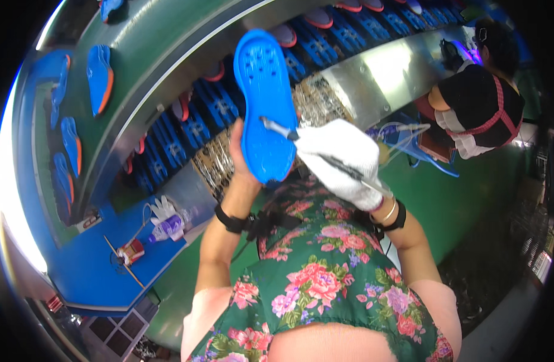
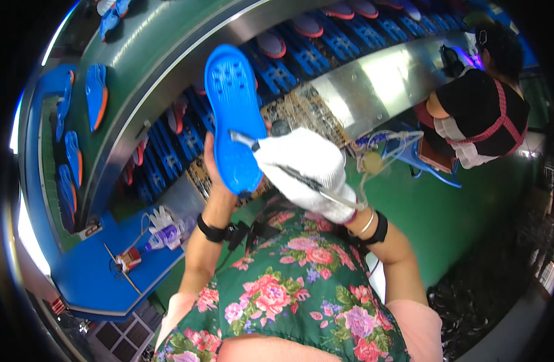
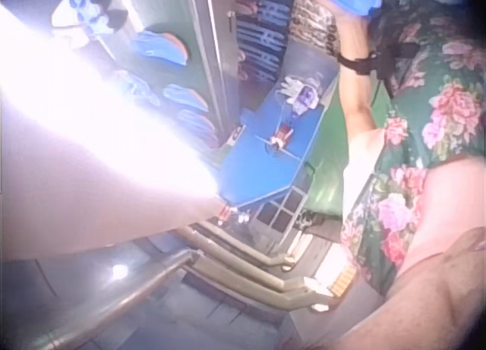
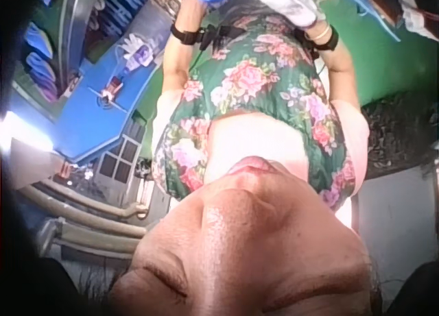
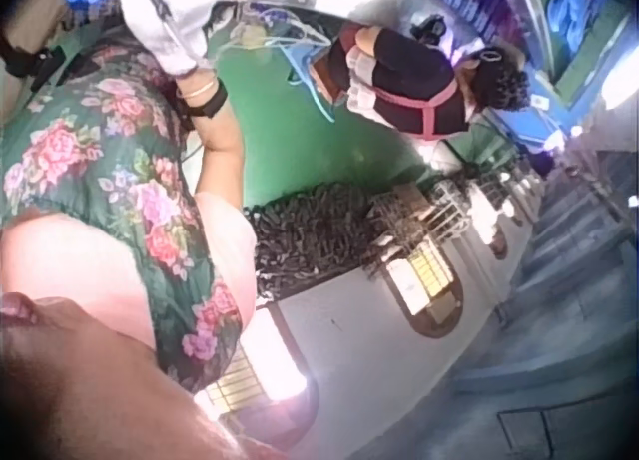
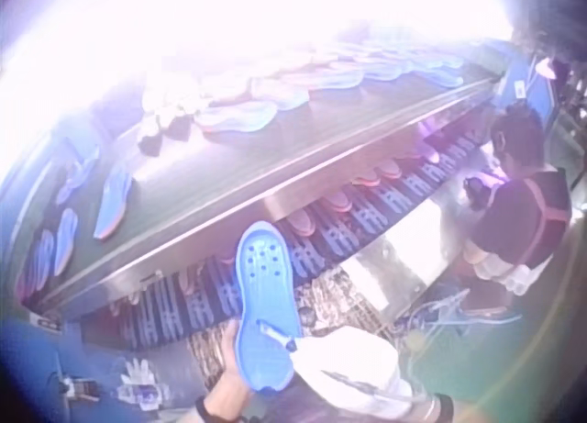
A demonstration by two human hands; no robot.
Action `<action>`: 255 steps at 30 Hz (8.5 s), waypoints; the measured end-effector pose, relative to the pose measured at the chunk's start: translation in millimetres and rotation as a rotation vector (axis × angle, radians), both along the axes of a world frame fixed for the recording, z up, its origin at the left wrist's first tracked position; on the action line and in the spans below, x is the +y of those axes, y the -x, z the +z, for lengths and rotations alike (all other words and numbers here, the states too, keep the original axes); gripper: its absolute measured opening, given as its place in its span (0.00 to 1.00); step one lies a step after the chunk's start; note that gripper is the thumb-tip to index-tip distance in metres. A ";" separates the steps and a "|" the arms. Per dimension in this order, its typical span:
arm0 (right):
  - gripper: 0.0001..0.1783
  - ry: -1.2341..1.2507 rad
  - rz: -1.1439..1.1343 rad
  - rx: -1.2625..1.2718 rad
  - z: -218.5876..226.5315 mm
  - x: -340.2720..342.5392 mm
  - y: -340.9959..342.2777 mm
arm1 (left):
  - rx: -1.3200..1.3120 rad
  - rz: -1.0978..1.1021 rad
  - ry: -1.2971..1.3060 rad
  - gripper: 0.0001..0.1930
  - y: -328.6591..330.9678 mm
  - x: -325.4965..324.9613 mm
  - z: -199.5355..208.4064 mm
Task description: Applying adhesive to the interior surface of blue shoe soles using a brush tool on a manufacturing assembly line.
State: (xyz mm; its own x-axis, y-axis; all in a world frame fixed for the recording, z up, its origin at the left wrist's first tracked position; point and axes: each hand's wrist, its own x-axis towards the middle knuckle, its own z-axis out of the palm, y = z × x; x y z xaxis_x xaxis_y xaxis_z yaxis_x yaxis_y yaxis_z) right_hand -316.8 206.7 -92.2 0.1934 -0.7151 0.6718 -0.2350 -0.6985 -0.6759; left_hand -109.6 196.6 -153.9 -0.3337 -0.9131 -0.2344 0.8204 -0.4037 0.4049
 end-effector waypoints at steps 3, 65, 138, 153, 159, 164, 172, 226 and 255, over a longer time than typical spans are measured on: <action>0.14 0.099 0.080 0.070 -4.3 10.2 -0.5 | 0.171 -0.120 0.076 0.50 -13.6 -13.1 5.3; 0.09 -0.942 0.254 -0.404 -74.6 21.5 2.6 | 0.188 0.339 0.152 0.42 -83.4 -123.8 140.9; 0.14 -0.063 0.136 -0.093 34.3 -21.3 -9.0 | -0.364 0.282 0.037 0.51 51.8 25.9 34.5; 0.14 0.030 0.168 -0.146 24.7 -19.9 -21.3 | -0.443 0.244 -0.021 0.52 34.8 21.0 22.8; 0.14 0.103 0.111 -0.158 25.6 -30.4 -18.8 | -0.397 0.325 0.093 0.52 34.1 14.5 31.2; 0.15 0.130 0.208 -0.115 15.7 -11.7 -24.4 | -0.352 0.277 0.060 0.48 9.8 19.9 -14.3; 0.17 0.189 0.192 -0.044 6.1 -7.5 -25.2 | -0.270 0.111 -0.011 0.49 -33.8 39.6 -54.4; 0.19 0.108 0.396 0.217 -33.9 45.3 -10.6 | -0.023 -0.391 0.094 0.63 -48.7 -26.7 -0.9; 0.08 -0.463 0.265 -0.174 -24.3 -9.4 21.6 | -0.516 -0.257 -0.043 0.30 -27.4 42.1 -37.1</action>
